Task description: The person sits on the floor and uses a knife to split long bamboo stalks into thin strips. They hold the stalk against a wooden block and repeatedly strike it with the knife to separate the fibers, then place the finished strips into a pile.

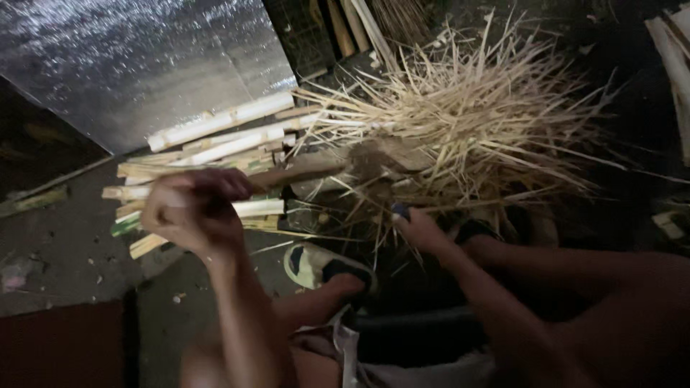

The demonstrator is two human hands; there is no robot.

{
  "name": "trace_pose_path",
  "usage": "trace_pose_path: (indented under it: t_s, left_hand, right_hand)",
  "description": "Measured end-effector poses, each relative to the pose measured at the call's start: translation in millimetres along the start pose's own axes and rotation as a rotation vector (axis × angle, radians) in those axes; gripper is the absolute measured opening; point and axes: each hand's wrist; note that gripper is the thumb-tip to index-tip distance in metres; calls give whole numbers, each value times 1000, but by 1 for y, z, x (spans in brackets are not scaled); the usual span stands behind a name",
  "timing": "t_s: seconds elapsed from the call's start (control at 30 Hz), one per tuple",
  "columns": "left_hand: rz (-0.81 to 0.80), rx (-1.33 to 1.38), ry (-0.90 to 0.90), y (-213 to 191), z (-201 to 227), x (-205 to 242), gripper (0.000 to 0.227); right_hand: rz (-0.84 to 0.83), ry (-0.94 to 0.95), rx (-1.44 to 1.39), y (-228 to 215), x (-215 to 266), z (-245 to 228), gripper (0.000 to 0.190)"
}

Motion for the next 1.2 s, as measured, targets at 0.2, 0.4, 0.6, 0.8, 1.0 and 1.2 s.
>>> trace_pose_path:
  t_s: [0.2, 0.4, 0.6, 0.8, 1.0, 1.2]
  left_hand:
    - [-89, -2, -80, 7, 5, 19, 39]
    - [-41, -63, -15, 6, 5, 17, 43]
    - [-35, -77, -9, 4, -1, 18, 41]
    - [44, -118, -39, 0, 6, 17, 43]
    - [105, -127, -55, -7, 4, 7, 41]
    - [250, -97, -111, -18, -2, -2, 42]
  right_hand:
    - [21, -284, -108, -23, 118, -157, 51]
    - [40, -340, -303, -15, 127, -182, 48]
    - [138, -466, -265, -8, 122, -177, 50]
    - [28, -504, -222, -21, 136, -183, 49]
    - [-9, -36, -27, -13, 48, -139, 50]
    - [19, -433, -226, 3, 64, -128, 45]
Point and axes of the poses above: each hand's wrist, its own x-axis away from the middle knuckle, its own y-axis out of the palm, z = x × y, and after that the axes turned 3 degrees about z, right-handed
